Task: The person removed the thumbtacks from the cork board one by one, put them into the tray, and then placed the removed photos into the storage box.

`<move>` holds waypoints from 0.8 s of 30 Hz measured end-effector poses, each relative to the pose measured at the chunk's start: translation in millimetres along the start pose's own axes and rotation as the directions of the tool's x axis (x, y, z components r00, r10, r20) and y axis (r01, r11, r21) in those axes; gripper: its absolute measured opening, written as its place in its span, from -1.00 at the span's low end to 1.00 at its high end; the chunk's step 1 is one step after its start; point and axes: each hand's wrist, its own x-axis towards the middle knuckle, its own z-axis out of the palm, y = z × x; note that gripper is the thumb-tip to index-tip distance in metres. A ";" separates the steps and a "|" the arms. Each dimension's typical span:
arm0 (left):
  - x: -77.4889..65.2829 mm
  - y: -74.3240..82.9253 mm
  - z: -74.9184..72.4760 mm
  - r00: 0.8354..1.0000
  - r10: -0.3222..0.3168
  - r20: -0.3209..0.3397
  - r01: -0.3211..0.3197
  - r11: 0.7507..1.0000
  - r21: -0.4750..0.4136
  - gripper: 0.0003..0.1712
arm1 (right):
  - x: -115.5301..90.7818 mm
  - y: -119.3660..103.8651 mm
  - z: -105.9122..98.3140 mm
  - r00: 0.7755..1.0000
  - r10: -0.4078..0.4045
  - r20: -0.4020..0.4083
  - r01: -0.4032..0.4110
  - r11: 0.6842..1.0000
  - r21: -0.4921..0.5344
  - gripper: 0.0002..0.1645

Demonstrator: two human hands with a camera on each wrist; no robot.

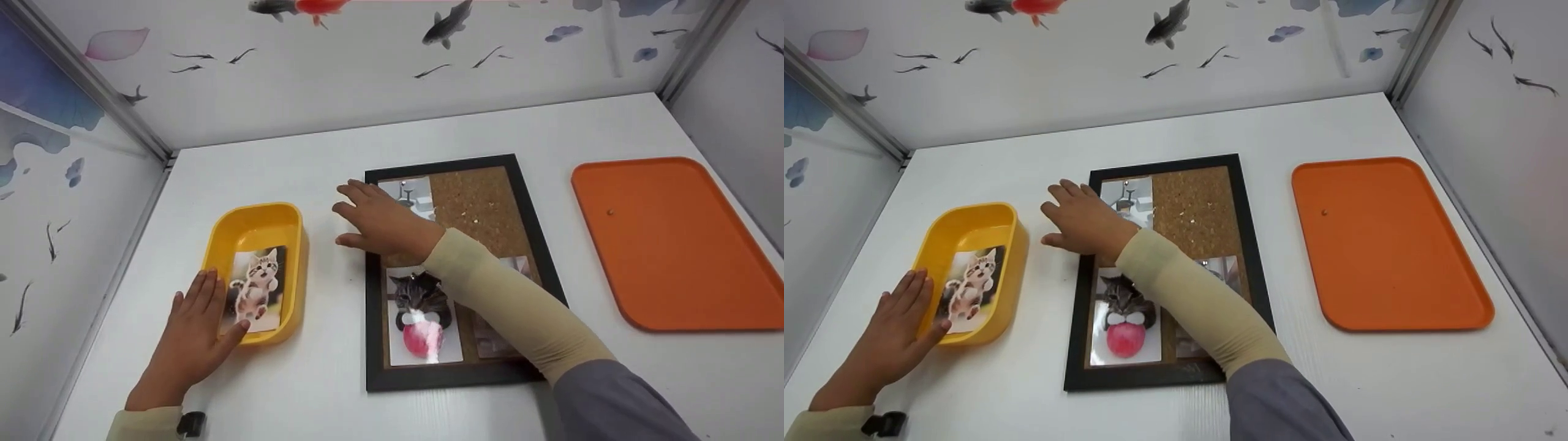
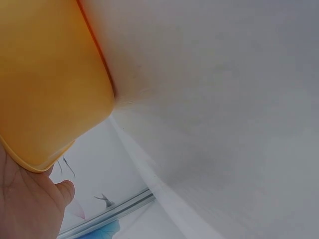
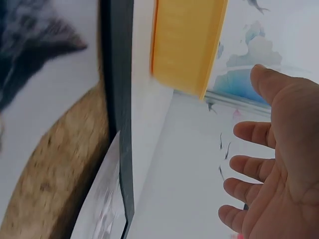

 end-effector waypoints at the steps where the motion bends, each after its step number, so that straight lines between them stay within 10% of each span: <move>1: 0.1 0.0 0.0 1.000 0.001 0.000 -0.001 1.000 0.000 0.00 | -1.3 3.7 -0.4 1.000 0.002 -0.001 -0.002 1.000 0.002 -0.25; 24: 0.0 -2.1 1.0 1.000 0.007 -0.010 -0.007 1.000 -0.018 0.00 | -12.6 89.2 0.4 0.986 0.101 0.135 -0.102 0.995 -0.001 -0.27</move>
